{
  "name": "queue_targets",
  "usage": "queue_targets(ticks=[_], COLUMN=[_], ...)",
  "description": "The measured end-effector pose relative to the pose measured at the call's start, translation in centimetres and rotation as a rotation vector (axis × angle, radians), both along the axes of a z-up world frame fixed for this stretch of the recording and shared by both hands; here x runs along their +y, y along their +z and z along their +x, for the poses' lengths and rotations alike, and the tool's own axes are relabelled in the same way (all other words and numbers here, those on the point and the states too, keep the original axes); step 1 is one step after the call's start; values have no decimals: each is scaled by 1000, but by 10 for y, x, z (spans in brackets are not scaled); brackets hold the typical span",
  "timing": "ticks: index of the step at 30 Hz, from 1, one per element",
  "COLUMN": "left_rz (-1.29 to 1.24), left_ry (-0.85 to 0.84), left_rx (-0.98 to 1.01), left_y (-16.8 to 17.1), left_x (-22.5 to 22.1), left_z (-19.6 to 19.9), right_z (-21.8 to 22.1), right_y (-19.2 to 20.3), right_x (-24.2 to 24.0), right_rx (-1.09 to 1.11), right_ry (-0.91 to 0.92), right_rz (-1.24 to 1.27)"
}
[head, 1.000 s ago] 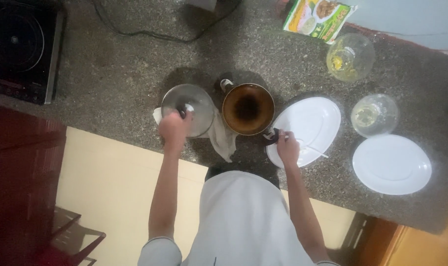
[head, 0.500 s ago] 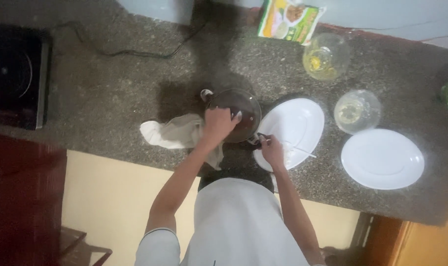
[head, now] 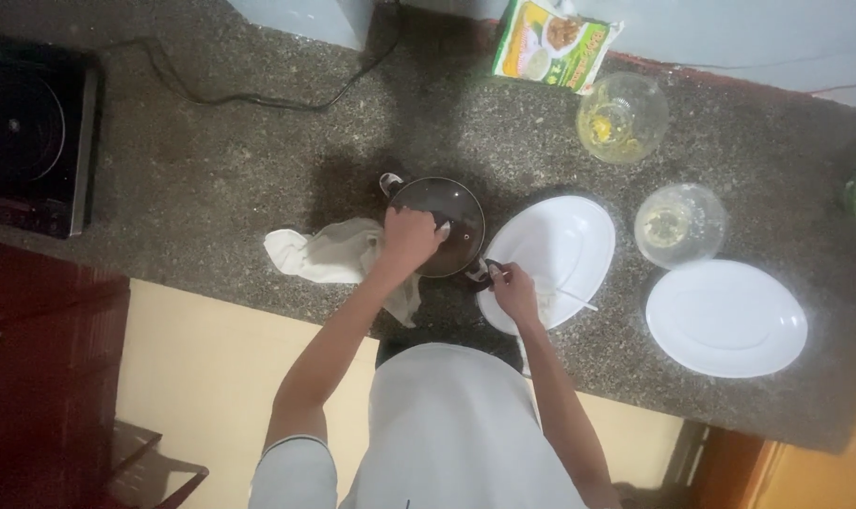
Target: The person is preparing food by removing a pot lid, spooning a substance onto a plate of flour, and coating it with their hands.
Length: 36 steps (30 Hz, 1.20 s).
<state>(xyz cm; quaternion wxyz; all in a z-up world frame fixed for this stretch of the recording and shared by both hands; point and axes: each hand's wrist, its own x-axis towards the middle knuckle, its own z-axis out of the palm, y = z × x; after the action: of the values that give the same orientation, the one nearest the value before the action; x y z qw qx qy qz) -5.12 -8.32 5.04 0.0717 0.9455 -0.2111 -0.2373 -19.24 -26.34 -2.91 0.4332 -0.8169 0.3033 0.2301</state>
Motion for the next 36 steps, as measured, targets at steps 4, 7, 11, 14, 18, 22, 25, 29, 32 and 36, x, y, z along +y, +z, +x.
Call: queue_targets(ticks=[4,7,11,14,18,22,25,29,32,36], left_rz=[69,2,-245,-354,-499,-633,-751,-821,-883,-893], left_ry=[-1,225,573,680,727,796,858,866,904,980], left_rx=[36,-1,-172,207,208,210,-1,-60,-79,-33], left_y=[36,52,-121,-147,-152,-184,-184,-140,-93,-97], left_x=[-3,12,86,101,114,116,113,121,135,174], left_z=[5,37,85,89,82,72,64,59,50,68], right_z=[1,1,5,5,4,3,7,16,28,49], right_y=[3,3,20,19,42,17,19,37,62,30], right_x=[0,2,5,6,23,25,24,23,35,45], right_rx=[7,11,58,35,-33,-52,-119,-193,-251,-296], right_ry=[12,-35,-116,-159,-324,-288,-341,-318,-266,-246], right_rz=[28,100,229,275,290,257,301,323,335,285])
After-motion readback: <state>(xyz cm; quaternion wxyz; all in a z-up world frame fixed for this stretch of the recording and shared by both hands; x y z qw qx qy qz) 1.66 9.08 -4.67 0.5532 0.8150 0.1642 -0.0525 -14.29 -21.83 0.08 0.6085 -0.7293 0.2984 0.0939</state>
